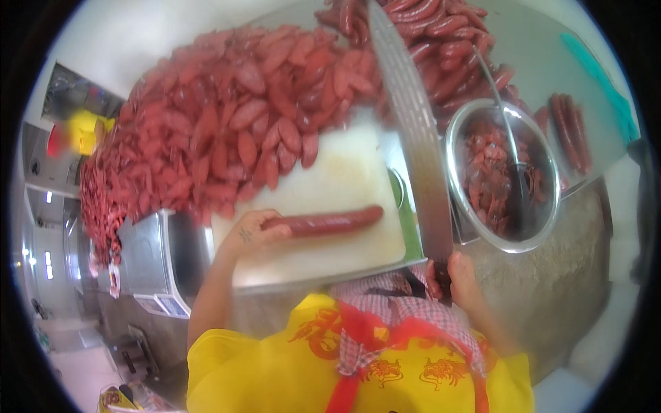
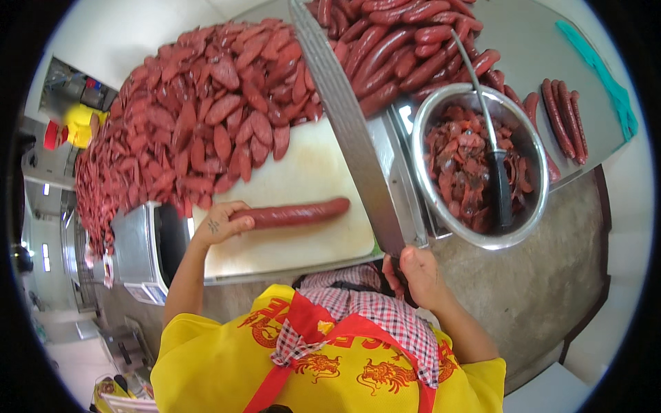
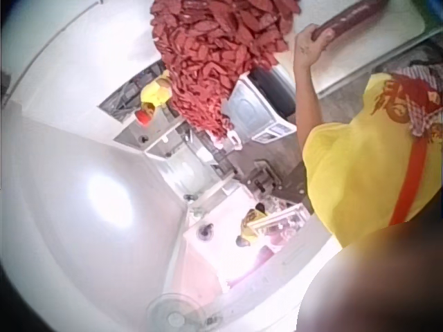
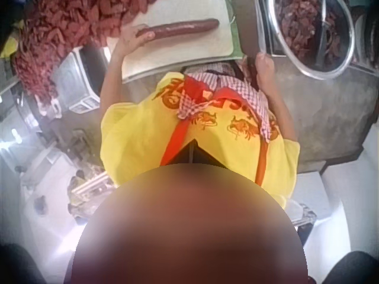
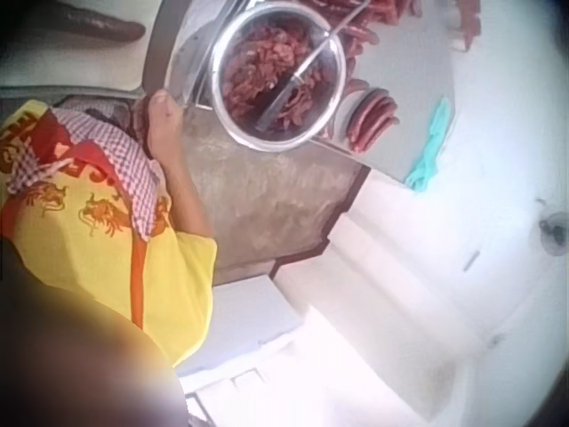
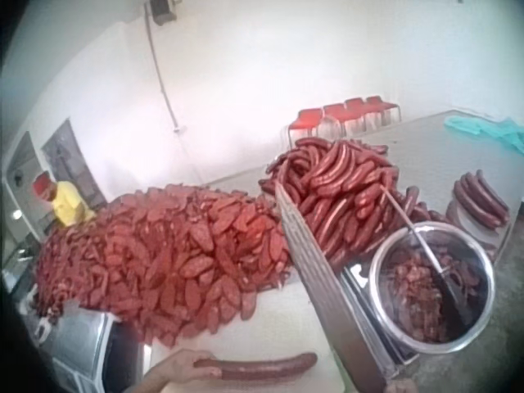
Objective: The person slices red sausages into thin pieces using a knife on a white cutting board. Sliced pieces accumulate on the board and are periodically moved aside. The person handles whole sausages and the knife throughout the task.
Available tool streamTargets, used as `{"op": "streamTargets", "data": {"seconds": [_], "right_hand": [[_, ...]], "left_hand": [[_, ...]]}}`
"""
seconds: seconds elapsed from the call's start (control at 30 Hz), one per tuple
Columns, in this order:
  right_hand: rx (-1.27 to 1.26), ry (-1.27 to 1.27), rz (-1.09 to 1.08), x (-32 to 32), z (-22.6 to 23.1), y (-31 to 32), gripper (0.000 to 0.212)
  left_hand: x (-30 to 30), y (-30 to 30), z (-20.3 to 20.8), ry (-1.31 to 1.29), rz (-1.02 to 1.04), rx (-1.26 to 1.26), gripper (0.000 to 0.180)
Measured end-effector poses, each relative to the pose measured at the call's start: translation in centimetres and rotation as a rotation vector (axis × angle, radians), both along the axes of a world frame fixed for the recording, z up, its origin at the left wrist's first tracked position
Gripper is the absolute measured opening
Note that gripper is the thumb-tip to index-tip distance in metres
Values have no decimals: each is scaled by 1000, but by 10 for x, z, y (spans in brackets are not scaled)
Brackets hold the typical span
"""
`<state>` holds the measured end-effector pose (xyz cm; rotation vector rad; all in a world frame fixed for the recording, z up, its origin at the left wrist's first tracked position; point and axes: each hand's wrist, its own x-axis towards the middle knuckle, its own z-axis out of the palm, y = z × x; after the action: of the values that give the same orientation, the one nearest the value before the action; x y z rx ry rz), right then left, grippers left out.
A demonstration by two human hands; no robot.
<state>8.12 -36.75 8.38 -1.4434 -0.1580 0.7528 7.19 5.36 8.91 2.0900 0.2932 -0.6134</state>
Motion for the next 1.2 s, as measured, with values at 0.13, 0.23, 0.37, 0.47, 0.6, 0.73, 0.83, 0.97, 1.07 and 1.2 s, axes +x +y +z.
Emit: {"op": "streamTargets", "data": {"seconds": [0.13,0.23,0.37,0.47,0.6,0.73,0.83,0.97,1.07,1.2], "right_hand": [[-89,102,89,-3,-4,-7,57],[-126,137,118,-2,-9,-8,52],[-203,141,126,-6,-16,-11,44],[-195,-5,64,-15,-17,-12,36],[-294,18,13,-25,-17,-7,34],[-444,-37,24,-26,-11,5,38],[-541,-75,125,-24,-6,16,43],[-602,-166,249,-19,-7,35,49],[-755,-222,361,-13,-11,48,51],[-787,-383,408,-1,-5,53,55]], "left_hand": [[-30,8,-23,-656,-172,572,36],[-30,-15,-33,-690,-41,559,39],[-12,-49,-36,-406,1,487,37],[-10,-55,-30,-426,-38,451,37],[-25,-39,-18,-481,-134,515,46],[-53,-10,-14,-516,-318,672,54],[-77,3,-25,-504,-295,737,56],[-89,-11,-52,-654,-135,847,56],[-81,-39,-66,-847,29,740,49],[-69,-76,-79,-1081,157,631,33]]}}
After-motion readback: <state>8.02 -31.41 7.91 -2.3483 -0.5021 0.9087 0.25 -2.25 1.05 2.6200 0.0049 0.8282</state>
